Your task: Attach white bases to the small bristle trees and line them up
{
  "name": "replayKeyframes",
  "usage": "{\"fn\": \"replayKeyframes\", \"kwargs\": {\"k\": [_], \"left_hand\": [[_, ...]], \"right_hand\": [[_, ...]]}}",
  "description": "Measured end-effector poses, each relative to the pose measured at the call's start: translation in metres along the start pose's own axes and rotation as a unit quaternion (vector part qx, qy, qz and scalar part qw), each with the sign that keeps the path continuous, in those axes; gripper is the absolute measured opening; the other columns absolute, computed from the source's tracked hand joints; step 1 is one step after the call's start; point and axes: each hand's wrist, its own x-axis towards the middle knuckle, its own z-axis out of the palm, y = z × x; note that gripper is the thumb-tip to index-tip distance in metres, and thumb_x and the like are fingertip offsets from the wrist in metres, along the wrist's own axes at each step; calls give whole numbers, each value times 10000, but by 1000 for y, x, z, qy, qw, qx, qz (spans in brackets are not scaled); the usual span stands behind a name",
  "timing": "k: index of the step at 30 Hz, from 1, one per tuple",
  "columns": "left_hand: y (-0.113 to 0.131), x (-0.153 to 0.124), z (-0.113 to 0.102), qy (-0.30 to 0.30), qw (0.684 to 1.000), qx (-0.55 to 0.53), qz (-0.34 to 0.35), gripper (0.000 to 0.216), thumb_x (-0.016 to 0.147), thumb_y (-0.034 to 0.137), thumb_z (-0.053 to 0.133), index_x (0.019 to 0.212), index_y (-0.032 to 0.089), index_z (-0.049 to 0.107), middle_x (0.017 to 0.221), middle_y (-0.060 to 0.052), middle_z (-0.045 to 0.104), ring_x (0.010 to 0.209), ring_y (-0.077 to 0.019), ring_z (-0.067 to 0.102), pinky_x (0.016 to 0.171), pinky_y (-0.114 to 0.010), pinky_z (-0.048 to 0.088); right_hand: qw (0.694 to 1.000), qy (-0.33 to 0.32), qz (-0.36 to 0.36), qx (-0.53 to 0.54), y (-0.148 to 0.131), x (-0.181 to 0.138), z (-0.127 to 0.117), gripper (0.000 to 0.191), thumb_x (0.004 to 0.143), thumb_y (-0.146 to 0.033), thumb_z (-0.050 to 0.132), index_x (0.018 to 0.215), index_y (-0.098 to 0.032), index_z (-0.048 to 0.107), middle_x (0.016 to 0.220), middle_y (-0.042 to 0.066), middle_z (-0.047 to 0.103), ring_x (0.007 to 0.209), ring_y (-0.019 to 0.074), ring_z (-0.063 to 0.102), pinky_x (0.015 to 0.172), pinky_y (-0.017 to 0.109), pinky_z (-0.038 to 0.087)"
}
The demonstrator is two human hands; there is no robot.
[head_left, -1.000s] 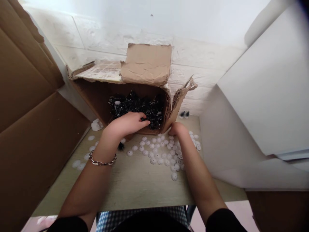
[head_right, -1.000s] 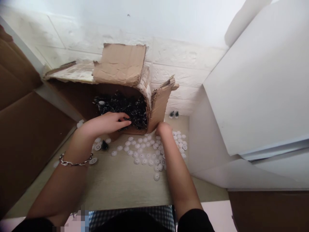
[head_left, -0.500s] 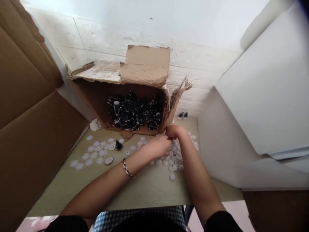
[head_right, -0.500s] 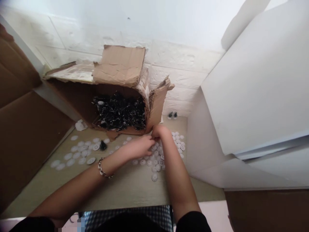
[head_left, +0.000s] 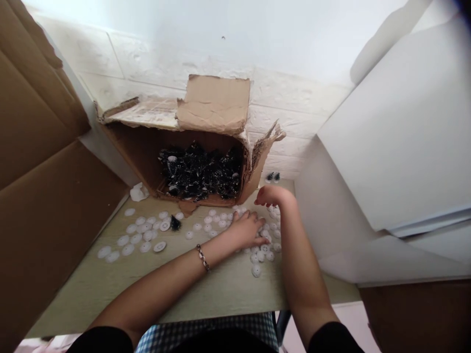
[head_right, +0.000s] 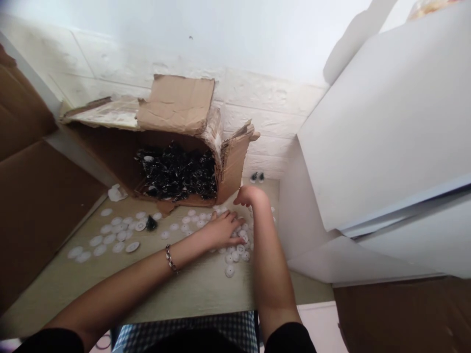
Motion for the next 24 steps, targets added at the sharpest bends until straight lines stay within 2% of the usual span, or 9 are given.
{"fn": "replayKeyframes", "kwargs": {"k": [4, 6, 9, 11, 14, 18, 24], "left_hand": [[6, -3, -6, 1, 1000, -14, 24, 716, 618, 693, 281, 1161, 234, 375, 1162, -116, 414, 1078, -299, 330, 855, -570, 186], [11, -5, -9, -8, 998, -27, 57, 722, 628, 691, 254, 1174, 231, 364, 1183, -116, 400, 1095, -293, 320, 871, -551, 179], [19, -7, -7, -24, 990, -30, 136, 793, 580, 703, 327, 1206, 218, 322, 1266, -122, 313, 1154, -318, 236, 888, -533, 174], [24, -8, -1, -24, 986, -13, 163, 803, 557, 696, 370, 1191, 203, 344, 1295, -123, 270, 1174, -340, 187, 897, -538, 153], [27, -10, 9, -12, 988, 20, 153, 724, 602, 663, 355, 1164, 207, 373, 1295, -112, 276, 1167, -351, 191, 888, -557, 142], [27, -9, 17, 30, 989, 61, 132, 542, 709, 554, 320, 1112, 204, 417, 1252, -96, 345, 1134, -339, 253, 865, -535, 201], [31, -7, 17, 60, 984, 109, 130, 441, 730, 492, 368, 973, 148, 498, 994, -92, 530, 1018, -313, 376, 783, -466, 304]], "right_hand": [[999, 37, -2, 15, -4, -7, -2, 296, 655, -334, 565, 876, -139, 589, 792, 75, 616, 599, 100, 553, 509, 198, 423], [998, 52, 0, 21, -5, -8, -2, 317, 653, -336, 569, 905, -144, 583, 785, 77, 618, 609, 102, 553, 508, 188, 420], [997, 71, -2, 30, -5, -8, -2, 333, 667, -337, 552, 940, -148, 572, 818, 84, 617, 627, 109, 551, 502, 181, 413], [996, 81, -5, 36, -4, -8, -2, 335, 683, -335, 530, 963, -153, 563, 848, 86, 613, 637, 110, 550, 498, 177, 409], [995, 92, -16, 40, -3, -8, -2, 338, 694, -344, 500, 969, -157, 559, 881, 86, 606, 628, 116, 549, 475, 182, 402], [992, 113, -50, 34, -1, -4, -1, 350, 689, -376, 473, 949, -162, 568, 909, 78, 602, 612, 128, 547, 464, 202, 400], [988, 127, -76, 40, 3, 6, 3, 349, 702, -384, 455, 952, -171, 574, 962, 82, 588, 751, 144, 550, 528, 193, 416]]}}
